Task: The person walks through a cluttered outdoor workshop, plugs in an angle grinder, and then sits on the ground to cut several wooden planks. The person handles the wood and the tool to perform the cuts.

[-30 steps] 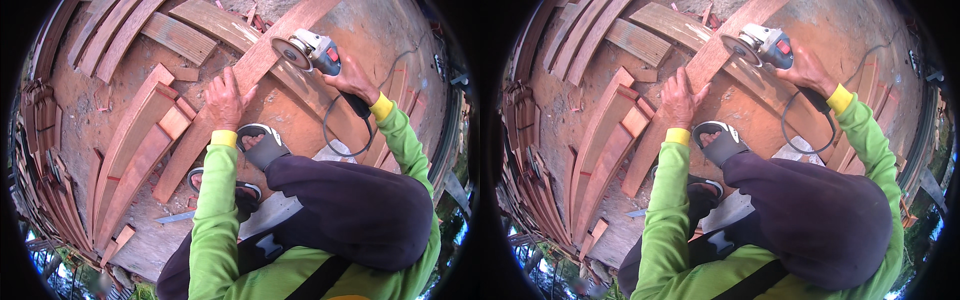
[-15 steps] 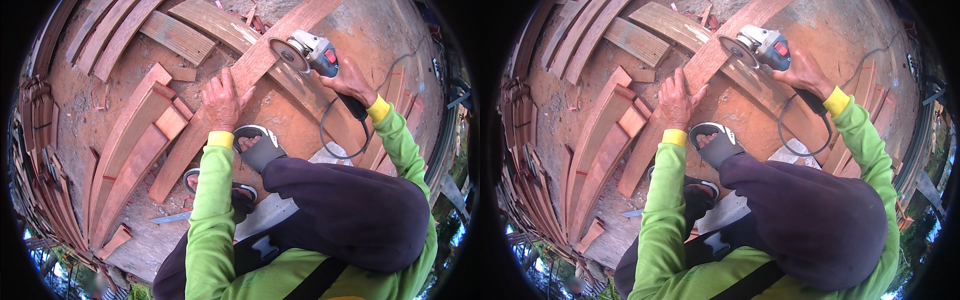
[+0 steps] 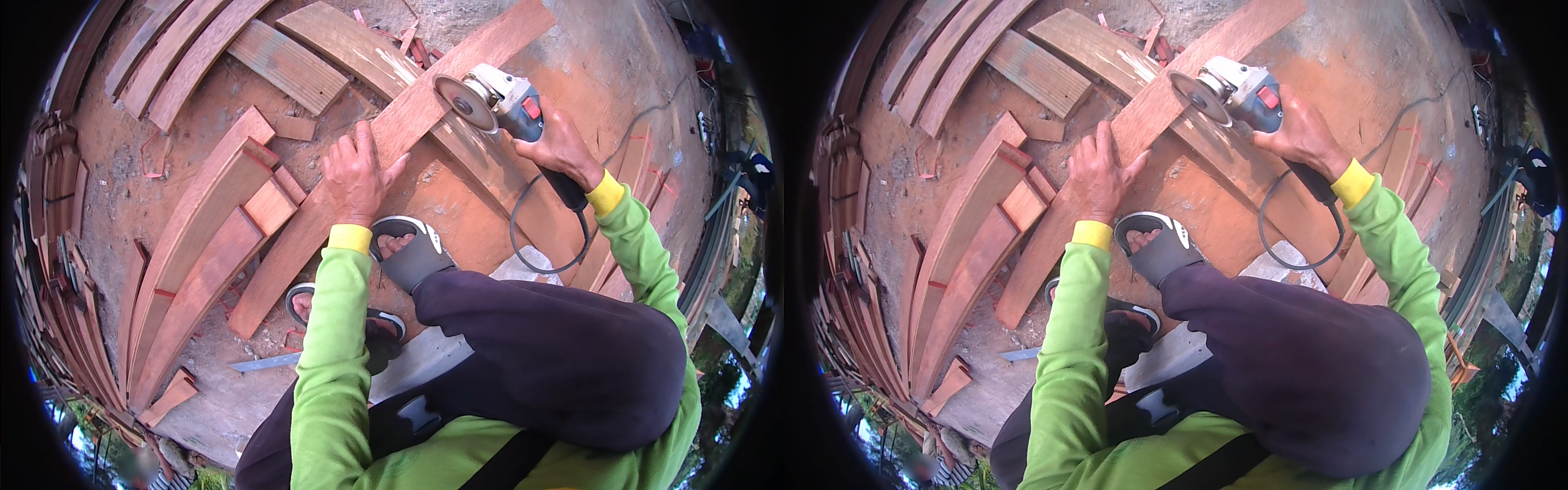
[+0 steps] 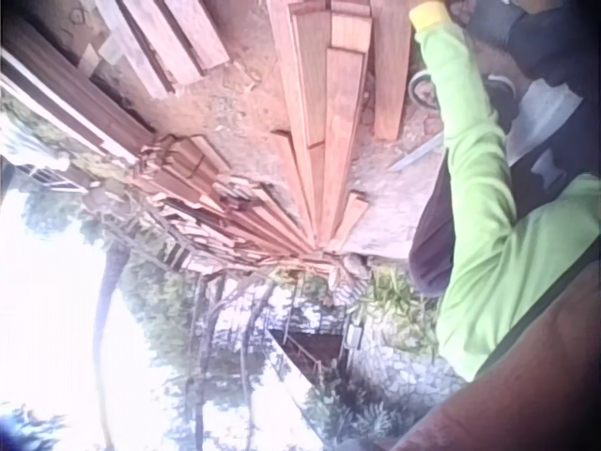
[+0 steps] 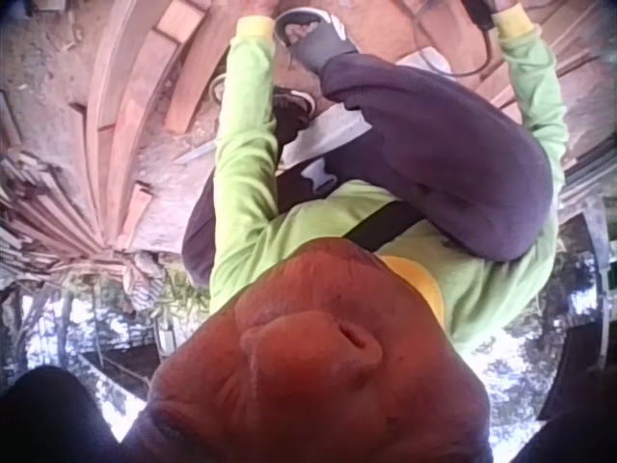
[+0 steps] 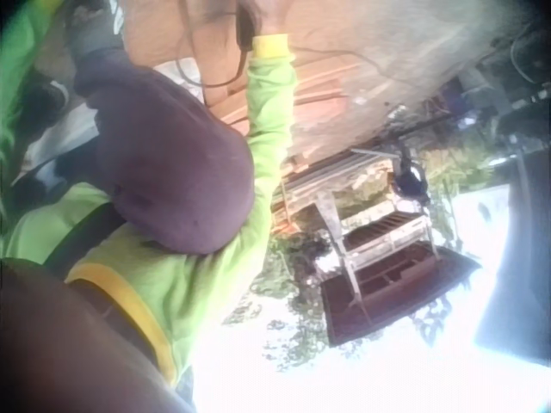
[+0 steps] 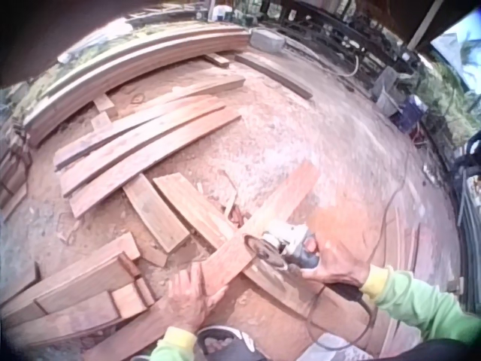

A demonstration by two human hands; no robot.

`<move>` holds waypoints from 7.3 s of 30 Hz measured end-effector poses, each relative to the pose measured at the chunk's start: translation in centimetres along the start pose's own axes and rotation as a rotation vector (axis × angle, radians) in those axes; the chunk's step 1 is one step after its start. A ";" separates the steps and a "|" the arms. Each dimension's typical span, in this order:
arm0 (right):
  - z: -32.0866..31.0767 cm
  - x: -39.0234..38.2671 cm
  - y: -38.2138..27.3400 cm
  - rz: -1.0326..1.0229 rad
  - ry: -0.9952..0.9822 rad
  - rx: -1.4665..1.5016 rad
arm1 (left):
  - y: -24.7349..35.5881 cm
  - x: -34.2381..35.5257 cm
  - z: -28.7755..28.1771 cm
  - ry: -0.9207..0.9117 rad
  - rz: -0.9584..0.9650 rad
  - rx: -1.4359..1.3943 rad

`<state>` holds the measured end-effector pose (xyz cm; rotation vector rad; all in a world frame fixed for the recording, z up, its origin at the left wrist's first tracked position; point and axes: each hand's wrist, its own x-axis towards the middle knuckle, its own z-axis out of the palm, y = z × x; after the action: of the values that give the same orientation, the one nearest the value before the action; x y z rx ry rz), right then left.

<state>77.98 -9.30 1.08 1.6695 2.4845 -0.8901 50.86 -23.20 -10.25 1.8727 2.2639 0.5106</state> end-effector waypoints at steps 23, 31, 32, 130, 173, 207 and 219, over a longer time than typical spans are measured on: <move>0.1 0.5 -0.5 0.015 -0.003 -0.046 | -0.1 0.0 -0.1 0.033 0.005 -0.004; 0.1 0.6 -0.8 0.011 0.009 -0.069 | -0.1 0.0 -0.3 0.023 0.001 -0.016; 0.2 0.7 -0.7 0.015 0.010 -0.067 | -0.1 -0.1 -0.3 0.022 0.000 -0.017; 0.4 2.4 -1.7 -0.006 0.013 -0.097 | -0.2 -0.2 -0.1 0.038 -0.009 -0.032; 0.4 4.2 -3.0 0.000 -0.013 -0.022 | -0.2 -0.1 -0.2 0.050 -0.012 -0.027; -3.7 1.1 1.1 0.316 0.438 0.512 | -3.3 -4.5 -5.3 -0.293 0.029 0.062; -4.6 0.1 2.8 0.380 0.504 0.640 | -0.6 -0.1 -11.3 -0.180 0.004 -0.050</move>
<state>81.66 -6.33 3.71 2.7477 2.0906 -1.4562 46.50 -25.19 0.05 1.8209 2.1131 0.3784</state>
